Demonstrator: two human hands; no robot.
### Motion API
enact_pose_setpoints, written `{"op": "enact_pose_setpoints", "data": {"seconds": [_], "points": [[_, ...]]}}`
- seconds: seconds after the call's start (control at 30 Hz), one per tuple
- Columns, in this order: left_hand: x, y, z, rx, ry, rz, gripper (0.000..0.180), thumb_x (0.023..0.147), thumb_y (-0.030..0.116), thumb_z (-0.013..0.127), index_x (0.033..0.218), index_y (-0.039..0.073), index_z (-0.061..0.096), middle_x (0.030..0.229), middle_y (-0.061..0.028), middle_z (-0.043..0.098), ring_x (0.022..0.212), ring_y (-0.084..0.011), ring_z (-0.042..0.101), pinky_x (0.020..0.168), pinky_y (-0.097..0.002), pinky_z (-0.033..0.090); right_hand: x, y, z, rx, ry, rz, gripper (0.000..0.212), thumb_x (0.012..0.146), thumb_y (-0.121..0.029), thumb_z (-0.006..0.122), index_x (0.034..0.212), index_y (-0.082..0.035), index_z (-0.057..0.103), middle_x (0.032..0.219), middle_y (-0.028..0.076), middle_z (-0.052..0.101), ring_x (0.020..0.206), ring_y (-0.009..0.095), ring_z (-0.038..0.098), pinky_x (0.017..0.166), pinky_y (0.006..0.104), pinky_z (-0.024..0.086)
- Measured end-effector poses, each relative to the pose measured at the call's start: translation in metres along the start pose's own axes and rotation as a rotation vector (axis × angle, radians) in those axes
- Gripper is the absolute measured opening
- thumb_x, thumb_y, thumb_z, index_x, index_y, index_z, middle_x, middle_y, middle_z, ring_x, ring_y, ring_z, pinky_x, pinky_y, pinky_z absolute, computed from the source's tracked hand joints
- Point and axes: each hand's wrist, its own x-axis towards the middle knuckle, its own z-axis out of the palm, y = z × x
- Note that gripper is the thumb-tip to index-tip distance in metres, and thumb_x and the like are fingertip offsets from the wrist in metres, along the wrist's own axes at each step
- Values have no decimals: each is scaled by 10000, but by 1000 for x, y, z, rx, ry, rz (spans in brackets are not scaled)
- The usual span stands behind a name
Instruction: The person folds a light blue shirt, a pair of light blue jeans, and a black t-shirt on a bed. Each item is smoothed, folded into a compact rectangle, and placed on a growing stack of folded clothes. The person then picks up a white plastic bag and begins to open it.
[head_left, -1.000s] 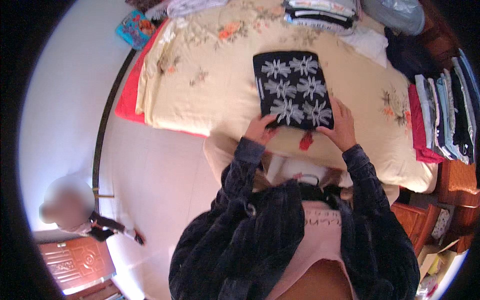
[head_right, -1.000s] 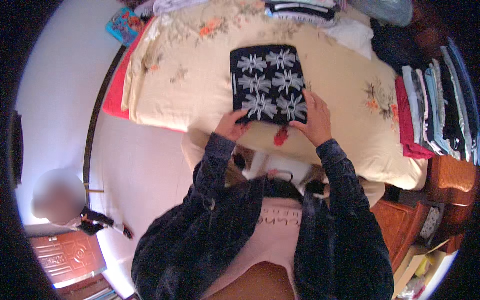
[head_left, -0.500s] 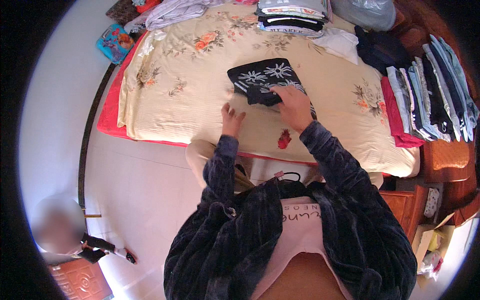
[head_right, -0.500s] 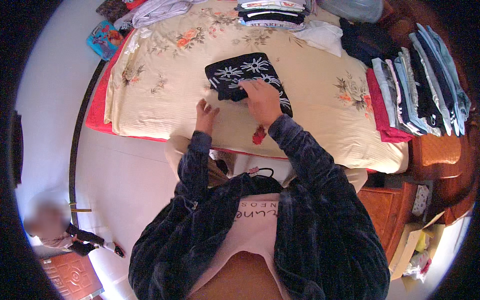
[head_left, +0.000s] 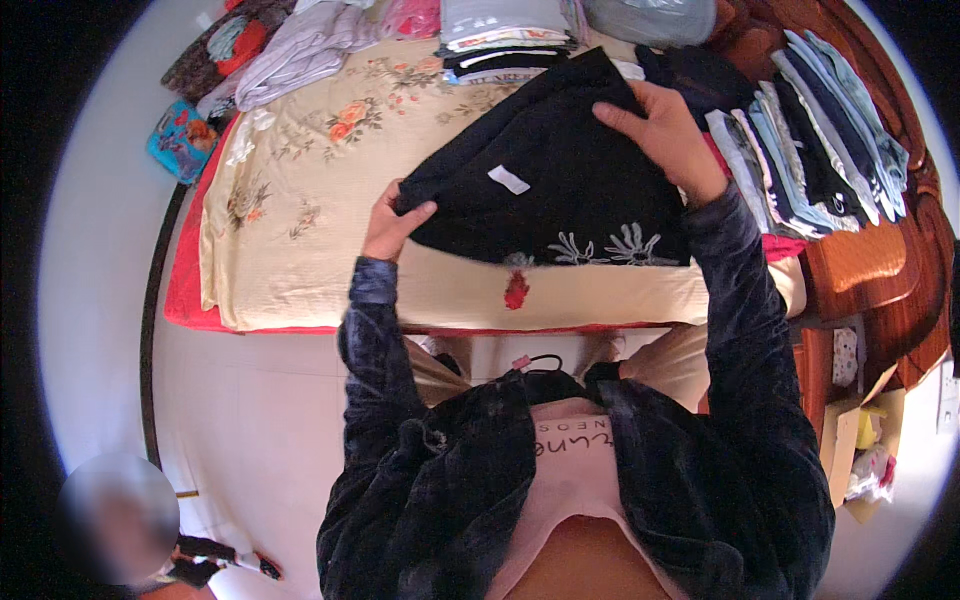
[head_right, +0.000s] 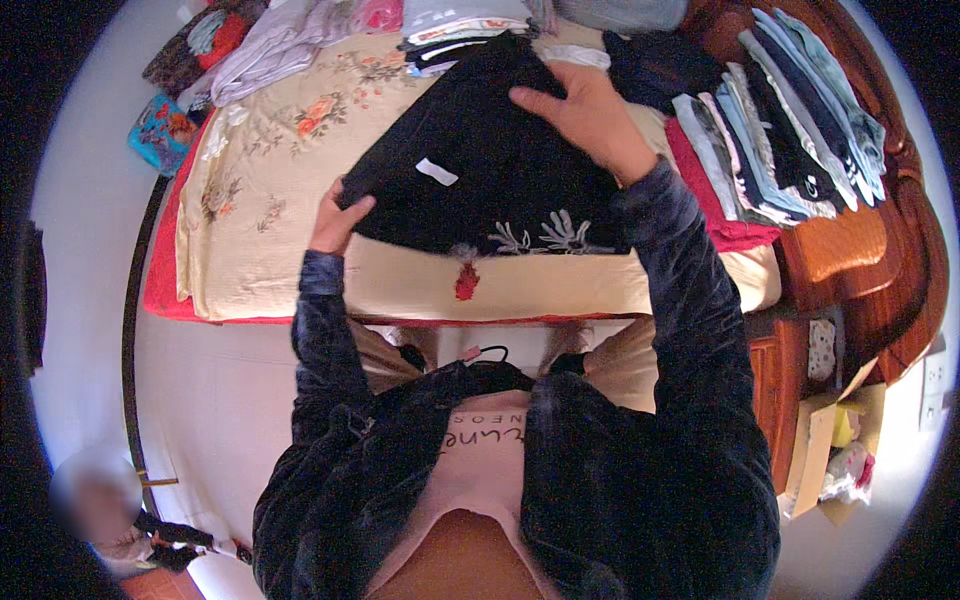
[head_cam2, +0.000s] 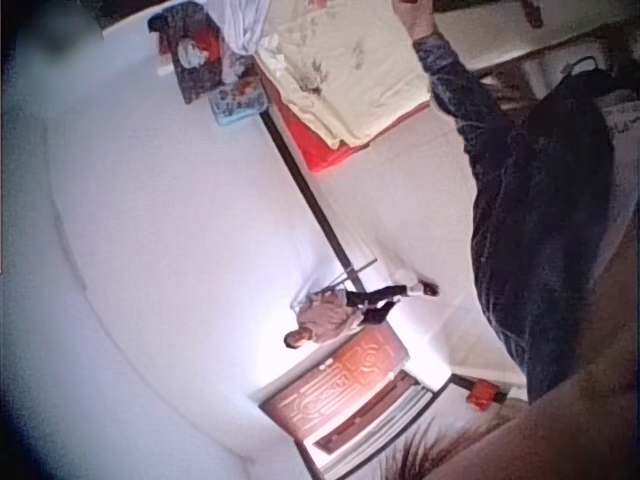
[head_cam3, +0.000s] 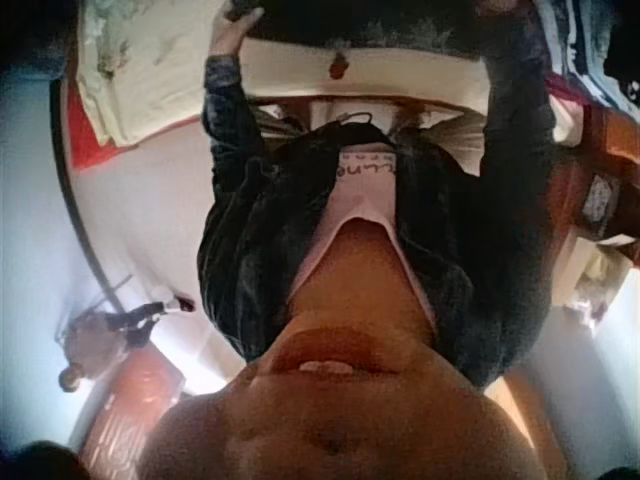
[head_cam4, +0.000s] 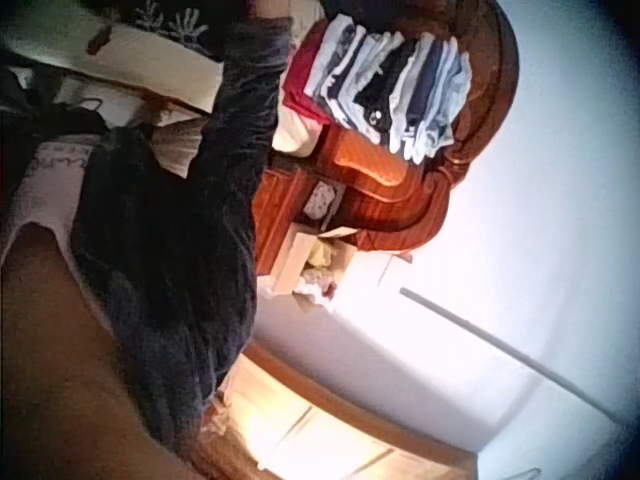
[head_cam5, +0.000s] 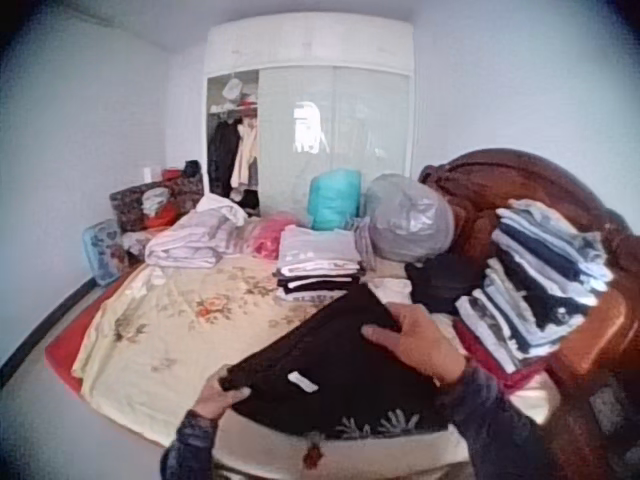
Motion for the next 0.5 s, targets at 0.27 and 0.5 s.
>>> {"op": "enact_pose_setpoints", "data": {"seconds": [0.27, 0.5], "points": [[88, 14, 35, 291, 0, -322, 615, 788, 459, 659, 1073, -74, 549, 928, -117, 629, 812, -160, 595, 729, -271, 475, -6, 199, -7, 423, -132, 652, 410, 833, -305, 651, 1008, 63, 605, 892, 65, 649, 760, 132, 612, 653, 244, 492], [60, -137, -15, 125, 16, -409, 404, 805, 314, 665, 1049, 4, 576, 843, -45, 569, 712, -119, 523, 616, -269, 471, -83, 326, 82, 498, 159, 734, 378, 833, -310, 636, 929, 55, 645, 790, 38, 634, 659, 108, 551, 579, 248, 439]]}}
